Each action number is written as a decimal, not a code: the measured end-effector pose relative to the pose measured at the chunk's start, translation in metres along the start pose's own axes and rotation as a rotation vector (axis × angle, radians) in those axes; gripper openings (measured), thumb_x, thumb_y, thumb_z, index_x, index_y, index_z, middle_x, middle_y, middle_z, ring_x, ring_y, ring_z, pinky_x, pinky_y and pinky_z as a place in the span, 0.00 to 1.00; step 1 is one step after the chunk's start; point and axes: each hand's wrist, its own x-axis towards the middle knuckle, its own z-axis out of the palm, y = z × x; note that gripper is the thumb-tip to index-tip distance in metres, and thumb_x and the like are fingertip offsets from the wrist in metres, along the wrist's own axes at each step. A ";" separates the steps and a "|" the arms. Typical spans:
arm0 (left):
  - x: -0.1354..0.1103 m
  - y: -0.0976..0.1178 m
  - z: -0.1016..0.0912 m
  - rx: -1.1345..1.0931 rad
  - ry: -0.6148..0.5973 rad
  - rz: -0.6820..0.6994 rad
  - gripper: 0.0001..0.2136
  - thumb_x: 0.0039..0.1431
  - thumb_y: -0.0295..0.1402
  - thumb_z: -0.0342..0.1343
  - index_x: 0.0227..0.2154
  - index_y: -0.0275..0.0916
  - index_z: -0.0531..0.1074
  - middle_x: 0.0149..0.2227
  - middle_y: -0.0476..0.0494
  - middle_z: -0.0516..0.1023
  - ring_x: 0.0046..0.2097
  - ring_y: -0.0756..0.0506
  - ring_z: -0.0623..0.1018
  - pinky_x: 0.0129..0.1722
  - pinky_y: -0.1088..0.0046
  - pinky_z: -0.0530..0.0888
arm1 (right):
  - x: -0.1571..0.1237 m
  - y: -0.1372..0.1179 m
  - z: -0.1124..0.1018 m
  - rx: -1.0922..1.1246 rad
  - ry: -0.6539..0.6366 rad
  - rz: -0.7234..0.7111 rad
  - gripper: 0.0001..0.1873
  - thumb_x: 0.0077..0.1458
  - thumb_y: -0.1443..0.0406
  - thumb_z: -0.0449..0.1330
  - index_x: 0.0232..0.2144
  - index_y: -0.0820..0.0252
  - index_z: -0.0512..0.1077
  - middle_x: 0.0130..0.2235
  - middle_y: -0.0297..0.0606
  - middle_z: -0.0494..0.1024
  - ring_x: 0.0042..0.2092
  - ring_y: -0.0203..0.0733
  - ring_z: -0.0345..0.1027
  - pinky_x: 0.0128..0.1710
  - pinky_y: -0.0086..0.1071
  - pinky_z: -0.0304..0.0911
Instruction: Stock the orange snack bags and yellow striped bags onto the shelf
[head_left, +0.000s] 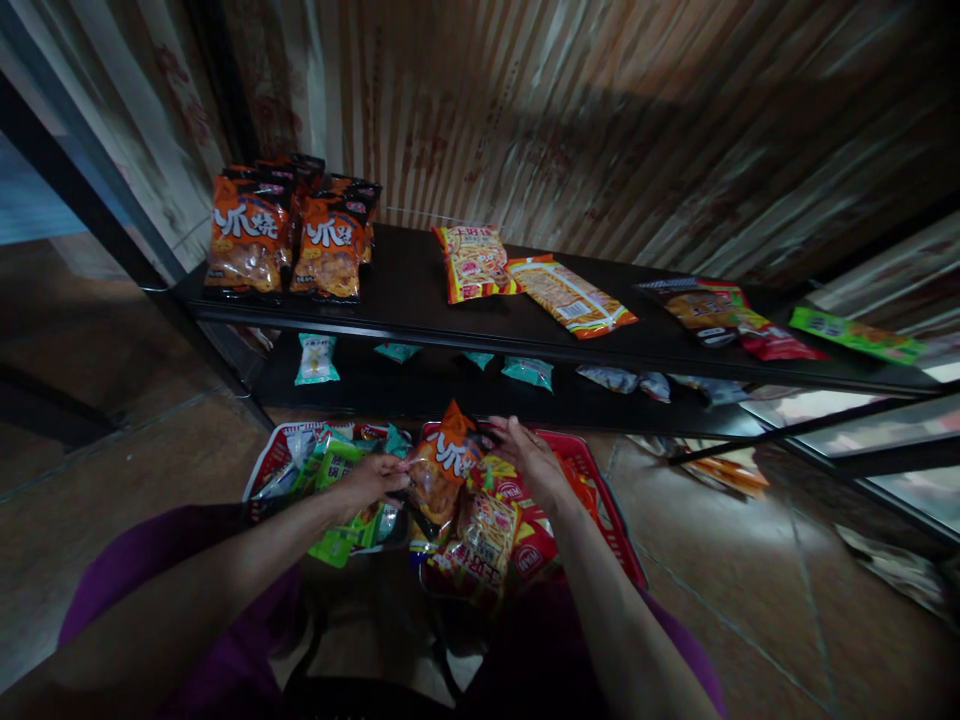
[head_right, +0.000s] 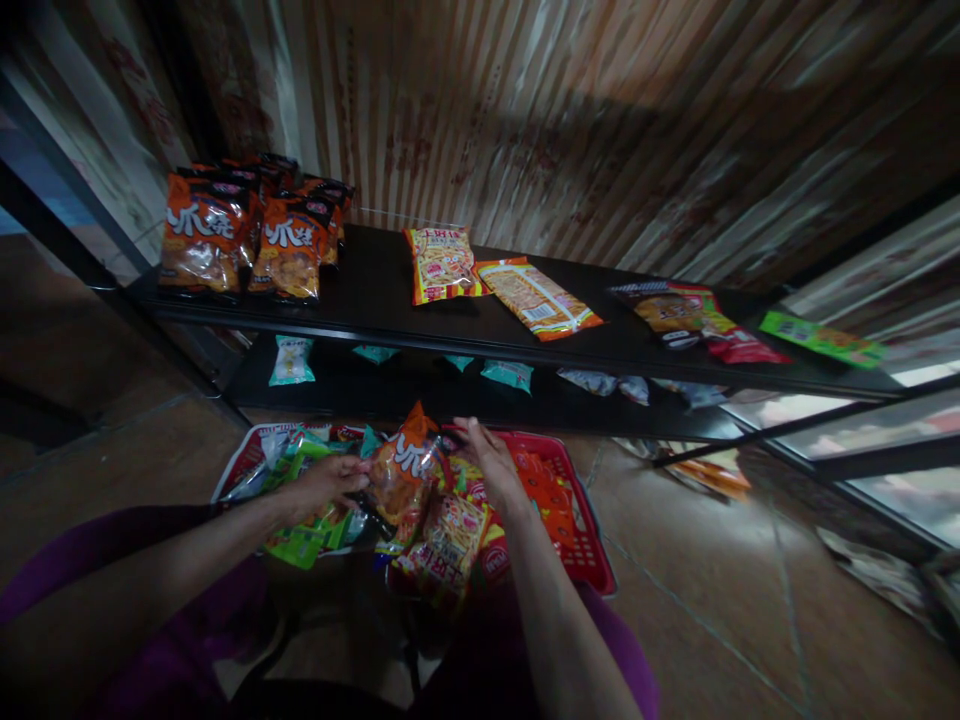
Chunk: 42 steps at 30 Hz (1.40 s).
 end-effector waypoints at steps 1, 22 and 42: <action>0.000 -0.001 0.000 -0.046 0.028 0.006 0.17 0.39 0.39 0.68 0.32 0.37 0.73 0.36 0.44 0.78 0.39 0.44 0.77 0.35 0.69 0.73 | 0.001 0.004 0.000 0.029 0.030 0.024 0.24 0.47 0.45 0.60 0.38 0.56 0.76 0.39 0.42 0.80 0.43 0.47 0.73 0.48 0.42 0.65; 0.004 0.021 -0.001 -0.420 0.148 0.161 0.22 0.43 0.38 0.67 0.43 0.41 0.71 0.45 0.42 0.77 0.46 0.45 0.76 0.48 0.66 0.69 | -0.034 0.047 0.047 0.072 -0.362 0.130 0.18 0.43 0.54 0.68 0.36 0.55 0.75 0.37 0.34 0.80 0.38 0.45 0.74 0.39 0.39 0.67; 0.009 0.056 -0.034 -0.398 0.292 0.220 0.16 0.32 0.30 0.70 0.29 0.34 0.75 0.27 0.46 0.77 0.29 0.48 0.76 0.26 0.74 0.72 | -0.035 0.054 0.046 0.283 -0.255 0.217 0.22 0.37 0.60 0.72 0.37 0.58 0.76 0.38 0.38 0.81 0.41 0.44 0.74 0.44 0.38 0.67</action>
